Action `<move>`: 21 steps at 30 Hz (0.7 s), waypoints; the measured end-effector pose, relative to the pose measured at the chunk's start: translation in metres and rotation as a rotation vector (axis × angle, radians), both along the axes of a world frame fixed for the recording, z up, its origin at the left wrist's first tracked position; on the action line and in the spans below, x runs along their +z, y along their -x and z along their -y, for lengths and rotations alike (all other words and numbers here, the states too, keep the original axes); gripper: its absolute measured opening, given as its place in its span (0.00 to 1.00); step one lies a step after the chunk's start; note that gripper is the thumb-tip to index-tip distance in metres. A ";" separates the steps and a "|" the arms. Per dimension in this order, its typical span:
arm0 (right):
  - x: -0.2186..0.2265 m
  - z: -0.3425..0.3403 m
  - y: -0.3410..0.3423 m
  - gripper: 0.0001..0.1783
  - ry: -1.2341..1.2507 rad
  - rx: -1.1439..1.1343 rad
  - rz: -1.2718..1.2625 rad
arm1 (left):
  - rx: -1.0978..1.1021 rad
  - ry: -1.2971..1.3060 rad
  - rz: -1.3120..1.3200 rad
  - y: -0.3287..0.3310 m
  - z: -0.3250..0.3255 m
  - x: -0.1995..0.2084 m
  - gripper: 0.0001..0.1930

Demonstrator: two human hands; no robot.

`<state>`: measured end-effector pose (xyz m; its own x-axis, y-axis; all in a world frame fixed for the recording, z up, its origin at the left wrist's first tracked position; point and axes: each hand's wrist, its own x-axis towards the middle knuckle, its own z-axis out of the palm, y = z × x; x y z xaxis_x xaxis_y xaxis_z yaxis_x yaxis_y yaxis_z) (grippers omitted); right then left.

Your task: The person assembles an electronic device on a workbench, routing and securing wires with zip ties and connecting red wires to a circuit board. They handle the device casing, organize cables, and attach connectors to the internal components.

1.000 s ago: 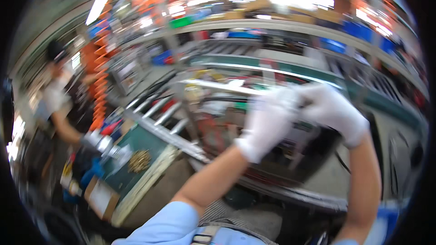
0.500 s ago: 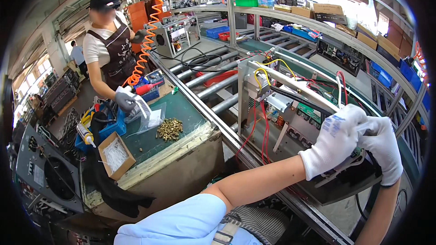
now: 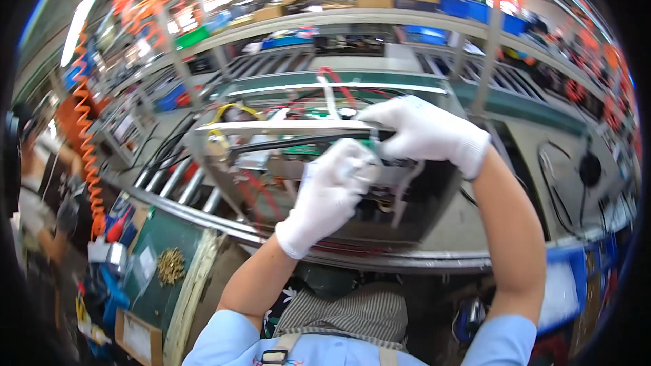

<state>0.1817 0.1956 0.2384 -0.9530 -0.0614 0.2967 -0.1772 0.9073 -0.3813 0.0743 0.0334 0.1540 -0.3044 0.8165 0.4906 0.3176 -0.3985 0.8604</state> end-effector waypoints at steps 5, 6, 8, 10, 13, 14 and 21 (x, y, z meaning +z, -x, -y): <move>-0.005 -0.003 -0.009 0.32 0.131 -0.074 0.016 | -0.101 0.051 0.087 0.001 0.006 -0.018 0.09; -0.004 0.002 -0.010 0.31 0.074 -0.046 -0.128 | -0.118 0.150 0.145 0.002 0.017 -0.019 0.11; -0.018 0.029 -0.030 0.28 -0.169 -0.118 -0.516 | -0.101 0.196 0.035 0.008 0.036 -0.036 0.14; -0.028 0.080 -0.052 0.25 -0.115 -0.085 -0.435 | -0.149 0.210 -0.072 0.008 0.051 -0.033 0.13; -0.066 0.113 -0.062 0.12 -0.042 -0.014 -0.400 | -0.259 0.228 -0.186 -0.003 0.060 -0.050 0.16; -0.070 0.116 -0.064 0.11 -0.013 -0.020 -0.381 | -0.288 0.310 -0.166 -0.004 0.064 -0.049 0.15; -0.067 0.108 -0.072 0.08 0.538 0.005 0.019 | -0.663 0.489 0.053 -0.013 0.086 -0.038 0.18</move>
